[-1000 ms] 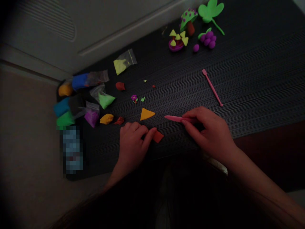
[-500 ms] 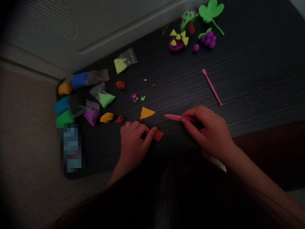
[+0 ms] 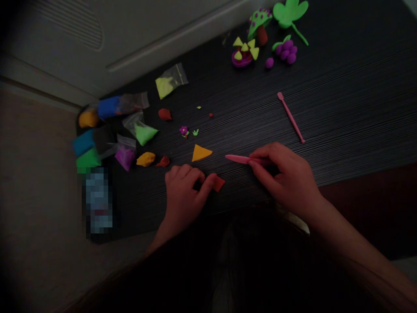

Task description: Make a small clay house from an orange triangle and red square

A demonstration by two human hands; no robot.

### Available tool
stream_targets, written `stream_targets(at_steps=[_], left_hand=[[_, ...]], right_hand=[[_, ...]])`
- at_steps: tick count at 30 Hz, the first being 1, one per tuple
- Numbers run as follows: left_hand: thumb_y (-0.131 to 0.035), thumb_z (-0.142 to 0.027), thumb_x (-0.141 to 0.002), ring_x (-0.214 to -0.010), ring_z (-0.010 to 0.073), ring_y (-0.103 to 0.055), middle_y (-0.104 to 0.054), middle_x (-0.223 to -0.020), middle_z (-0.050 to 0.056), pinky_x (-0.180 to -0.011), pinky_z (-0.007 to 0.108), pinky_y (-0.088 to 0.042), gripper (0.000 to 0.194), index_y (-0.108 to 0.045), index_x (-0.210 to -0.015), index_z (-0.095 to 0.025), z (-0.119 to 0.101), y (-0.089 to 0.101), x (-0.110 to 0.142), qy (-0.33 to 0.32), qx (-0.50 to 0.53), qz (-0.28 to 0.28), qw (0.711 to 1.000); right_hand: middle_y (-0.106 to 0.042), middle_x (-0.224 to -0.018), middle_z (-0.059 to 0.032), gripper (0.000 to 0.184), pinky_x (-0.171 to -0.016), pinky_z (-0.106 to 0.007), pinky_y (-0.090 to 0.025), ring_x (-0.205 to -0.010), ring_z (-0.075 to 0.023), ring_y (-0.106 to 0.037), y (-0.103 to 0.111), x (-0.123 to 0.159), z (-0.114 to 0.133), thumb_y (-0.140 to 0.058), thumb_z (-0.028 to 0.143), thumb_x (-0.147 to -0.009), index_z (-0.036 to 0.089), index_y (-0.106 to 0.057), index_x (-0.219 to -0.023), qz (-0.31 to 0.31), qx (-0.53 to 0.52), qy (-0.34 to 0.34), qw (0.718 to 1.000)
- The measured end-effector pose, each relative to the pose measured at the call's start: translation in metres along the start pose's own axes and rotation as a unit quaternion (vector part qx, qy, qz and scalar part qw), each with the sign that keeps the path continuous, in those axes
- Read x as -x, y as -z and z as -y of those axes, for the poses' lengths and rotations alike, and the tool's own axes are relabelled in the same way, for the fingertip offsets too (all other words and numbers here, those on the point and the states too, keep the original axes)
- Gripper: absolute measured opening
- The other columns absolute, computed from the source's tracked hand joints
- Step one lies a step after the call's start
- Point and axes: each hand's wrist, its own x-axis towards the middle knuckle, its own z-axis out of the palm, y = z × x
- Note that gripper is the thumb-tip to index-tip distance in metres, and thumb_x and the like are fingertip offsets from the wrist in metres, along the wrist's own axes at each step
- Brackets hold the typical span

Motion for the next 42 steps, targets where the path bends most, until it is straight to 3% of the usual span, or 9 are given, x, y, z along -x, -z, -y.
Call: stream_targets(at_steps=[42], left_hand=[[-0.046, -0.056, -0.079, -0.08, 0.0208, -0.043, -0.051, -0.075, 0.004, -0.072, 0.037, -0.03, 0.039, -0.047, -0.064, -0.019, -0.0091, -0.0017, 0.0024, 0.018, -0.036, -0.008, 0.999]], right_hand=[[-0.06, -0.078, -0.0008, 0.01, -0.056, -0.028, -0.042, -0.067, -0.0145, -0.056, -0.0008, 0.0004, 0.0012, -0.058, 0.027, -0.079, 0.024, -0.058, -0.088, -0.005, 0.002, -0.01, 1.0]])
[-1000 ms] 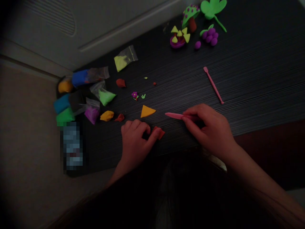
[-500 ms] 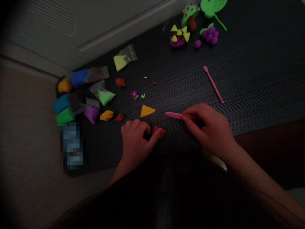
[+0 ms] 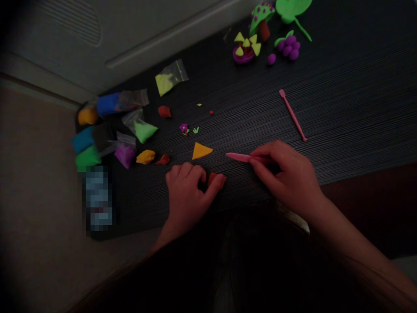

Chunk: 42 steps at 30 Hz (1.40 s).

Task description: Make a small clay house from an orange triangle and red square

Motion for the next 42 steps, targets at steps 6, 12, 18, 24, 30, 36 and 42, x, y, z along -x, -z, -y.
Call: stream_targets(at_steps=[6, 12, 18, 24, 30, 36, 42], left_hand=[[-0.047, -0.06, -0.075, -0.08, 0.022, -0.043, -0.053, -0.075, 0.005, -0.072, 0.038, -0.031, 0.043, -0.049, -0.066, -0.019, -0.001, -0.003, 0.001, -0.005, -0.022, -0.019, 1.0], [-0.045, -0.046, -0.083, -0.083, 0.0201, -0.046, -0.056, -0.082, 0.004, -0.076, 0.038, -0.033, 0.03, -0.054, -0.079, -0.018, 0.007, 0.001, 0.002, -0.014, 0.073, -0.006, 0.997], [-0.044, -0.016, -0.084, -0.105, 0.0195, -0.043, -0.052, -0.115, 0.005, -0.09, 0.038, -0.033, 0.035, -0.05, -0.118, -0.023, 0.022, 0.006, 0.002, -0.116, 0.142, 0.037, 0.982], [-0.05, -0.023, -0.084, -0.105, 0.0189, -0.044, -0.054, -0.108, 0.005, -0.092, 0.038, -0.034, 0.019, -0.06, -0.099, -0.021, 0.025, 0.009, 0.001, -0.123, 0.167, 0.04, 0.977], [-0.051, -0.023, -0.084, -0.101, 0.0178, -0.045, -0.056, -0.102, 0.004, -0.091, 0.037, -0.036, 0.016, -0.062, -0.095, -0.021, 0.028, 0.006, 0.005, -0.131, 0.177, 0.003, 0.975], [-0.05, -0.024, -0.085, -0.111, 0.0202, -0.039, -0.051, -0.12, 0.003, -0.094, 0.04, -0.034, 0.029, -0.058, -0.112, -0.031, 0.031, 0.0, 0.005, -0.178, 0.153, -0.014, 0.972], [-0.047, -0.032, -0.087, -0.121, 0.0225, -0.034, -0.046, -0.13, 0.004, -0.097, 0.042, -0.03, 0.028, -0.058, -0.112, -0.033, 0.031, 0.0, -0.011, -0.252, 0.126, 0.004, 0.959]], right_hand=[[-0.06, -0.078, 0.0001, 0.011, -0.055, -0.027, -0.041, -0.066, -0.0133, -0.056, 0.0, -0.001, -0.001, -0.059, 0.026, -0.078, 0.024, -0.058, -0.088, -0.006, 0.005, 0.006, 1.0], [-0.06, -0.079, 0.0001, 0.012, -0.055, -0.027, -0.042, -0.066, -0.0132, -0.056, -0.001, 0.001, -0.002, -0.059, 0.025, -0.078, 0.024, -0.058, -0.09, -0.011, 0.004, 0.008, 1.0], [-0.062, -0.085, -0.0015, 0.02, -0.058, -0.028, -0.045, -0.069, -0.0143, -0.058, 0.0, 0.001, -0.003, -0.059, 0.025, -0.078, 0.023, -0.057, -0.097, -0.016, 0.007, 0.003, 1.0], [-0.063, -0.089, -0.0029, 0.023, -0.064, -0.029, -0.045, -0.077, -0.0156, -0.058, -0.002, 0.0, -0.005, -0.058, 0.022, -0.079, 0.022, -0.058, -0.102, 0.001, 0.021, 0.047, 0.999], [-0.063, -0.088, -0.0037, 0.015, -0.074, -0.033, -0.041, -0.084, -0.0171, -0.056, 0.007, -0.003, -0.007, -0.054, 0.019, -0.081, 0.021, -0.06, -0.095, 0.098, 0.012, 0.18, 0.979], [-0.063, -0.086, 0.0001, 0.017, -0.075, -0.037, -0.034, -0.077, -0.0151, -0.054, 0.008, 0.003, -0.005, -0.055, 0.02, -0.081, 0.027, -0.06, -0.096, 0.181, 0.046, 0.278, 0.942], [-0.062, -0.084, -0.0011, 0.016, -0.077, -0.038, -0.033, -0.075, -0.0145, -0.054, -0.002, 0.006, 0.001, -0.056, 0.018, -0.08, 0.025, -0.06, -0.094, 0.152, 0.072, 0.277, 0.946]])
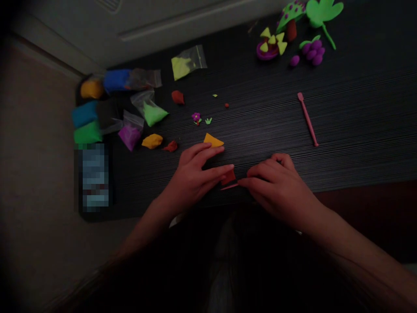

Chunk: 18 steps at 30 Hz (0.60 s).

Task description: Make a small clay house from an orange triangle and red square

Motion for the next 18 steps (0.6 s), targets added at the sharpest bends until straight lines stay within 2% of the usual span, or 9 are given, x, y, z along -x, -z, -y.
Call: stream_targets(at_steps=[3, 6, 8, 12, 18], left_hand=[[-0.046, -0.037, -0.086, -0.112, 0.022, -0.042, -0.054, -0.12, 0.004, -0.092, 0.04, -0.033, 0.029, -0.058, -0.111, -0.029, -0.001, 0.003, -0.008, -0.01, -0.016, -0.004, 1.0], [-0.045, -0.034, -0.087, -0.104, 0.0217, -0.047, -0.06, -0.108, 0.004, -0.089, 0.041, -0.033, 0.027, -0.058, -0.109, -0.025, -0.007, 0.006, -0.016, -0.01, -0.056, -0.058, 0.997], [-0.044, -0.028, -0.088, -0.108, 0.0226, -0.046, -0.059, -0.11, 0.003, -0.091, 0.044, -0.031, 0.026, -0.056, -0.11, -0.025, -0.011, 0.008, -0.023, -0.014, -0.078, -0.078, 0.994], [-0.037, -0.022, -0.09, -0.121, 0.0223, -0.039, -0.053, -0.123, 0.002, -0.099, 0.046, -0.025, 0.03, -0.049, -0.117, -0.028, -0.014, 0.006, -0.042, -0.043, -0.083, -0.045, 0.995], [-0.037, -0.032, -0.09, -0.128, 0.0212, -0.032, -0.043, -0.134, 0.002, -0.104, 0.044, -0.022, 0.036, -0.04, -0.126, -0.027, -0.003, 0.0, -0.063, -0.1, -0.15, 0.005, 0.984]], right_hand=[[-0.063, -0.083, -0.0006, 0.012, -0.078, -0.037, -0.032, -0.074, -0.0136, -0.055, -0.001, -0.001, -0.001, -0.056, 0.018, -0.08, 0.023, -0.059, -0.091, -0.007, -0.014, -0.007, 1.0], [-0.064, -0.082, -0.0001, 0.012, -0.077, -0.037, -0.032, -0.073, -0.0133, -0.055, -0.002, -0.002, -0.003, -0.058, 0.019, -0.079, 0.023, -0.058, -0.09, -0.015, -0.019, 0.0, 1.0], [-0.063, -0.082, -0.0002, 0.013, -0.076, -0.036, -0.033, -0.072, -0.0134, -0.056, -0.003, -0.002, -0.005, -0.059, 0.018, -0.078, 0.022, -0.058, -0.09, -0.025, -0.024, 0.011, 0.999], [-0.063, -0.081, -0.001, 0.016, -0.075, -0.036, -0.037, -0.073, -0.0145, -0.055, -0.002, -0.001, -0.006, -0.061, 0.016, -0.075, 0.022, -0.058, -0.089, -0.046, -0.035, 0.023, 0.998], [-0.063, -0.081, -0.0012, 0.017, -0.075, -0.036, -0.04, -0.074, -0.0154, -0.055, -0.002, 0.001, -0.006, -0.063, 0.015, -0.072, 0.022, -0.06, -0.087, -0.058, -0.069, 0.01, 0.996]])
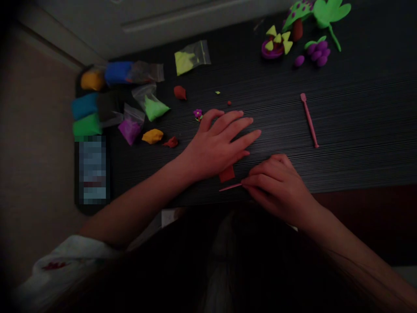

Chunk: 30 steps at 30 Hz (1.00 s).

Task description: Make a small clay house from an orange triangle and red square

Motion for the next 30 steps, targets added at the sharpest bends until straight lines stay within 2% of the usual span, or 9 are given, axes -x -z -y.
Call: stream_targets(at_steps=[5, 13, 19, 24, 30], left_hand=[[-0.04, -0.033, -0.089, -0.128, 0.0231, -0.033, -0.045, -0.133, 0.005, -0.105, 0.048, -0.02, 0.037, -0.043, -0.124, -0.024, -0.001, -0.004, 0.001, -0.01, 0.054, 0.007, 0.998], [-0.041, -0.032, -0.089, -0.13, 0.0213, -0.031, -0.044, -0.134, 0.003, -0.106, 0.048, -0.018, 0.034, -0.043, -0.123, -0.027, -0.002, -0.006, 0.002, -0.005, 0.074, 0.021, 0.997], [-0.035, -0.028, -0.09, -0.129, 0.0216, -0.032, -0.045, -0.133, 0.002, -0.106, 0.047, -0.018, 0.032, -0.047, -0.12, -0.027, -0.005, -0.008, 0.003, -0.002, 0.084, 0.012, 0.996], [-0.034, -0.026, -0.09, -0.129, 0.0219, -0.032, -0.046, -0.132, 0.001, -0.105, 0.049, -0.019, 0.032, -0.047, -0.12, -0.028, -0.006, -0.007, 0.002, -0.004, 0.067, 0.031, 0.997], [-0.031, -0.029, -0.091, -0.126, 0.0218, -0.035, -0.047, -0.131, 0.002, -0.104, 0.045, -0.022, 0.034, -0.046, -0.121, -0.025, -0.006, -0.008, 0.004, -0.025, 0.002, 0.012, 1.0]], right_hand=[[-0.064, -0.082, -0.0021, 0.015, -0.075, -0.036, -0.039, -0.076, -0.0164, -0.054, -0.003, -0.002, -0.001, -0.063, 0.017, -0.073, 0.022, -0.06, -0.087, -0.002, 0.013, -0.002, 1.0], [-0.066, -0.086, -0.0006, 0.012, -0.077, -0.036, -0.034, -0.079, -0.0159, -0.055, -0.004, -0.007, 0.001, -0.056, 0.018, -0.079, 0.023, -0.059, -0.09, 0.054, 0.066, 0.008, 0.996], [-0.066, -0.084, -0.0012, 0.01, -0.074, -0.036, -0.034, -0.077, -0.0175, -0.053, -0.004, -0.013, 0.003, -0.057, 0.02, -0.079, 0.024, -0.06, -0.088, 0.039, 0.096, 0.002, 0.995], [-0.066, -0.084, -0.0012, 0.012, -0.076, -0.037, -0.033, -0.077, -0.0172, -0.054, -0.005, -0.007, 0.004, -0.056, 0.018, -0.079, 0.023, -0.06, -0.09, 0.051, 0.069, 0.002, 0.996], [-0.065, -0.083, -0.0016, 0.011, -0.075, -0.037, -0.034, -0.076, -0.0179, -0.052, -0.006, -0.009, 0.006, -0.057, 0.019, -0.078, 0.022, -0.059, -0.089, 0.038, 0.09, -0.007, 0.995]])
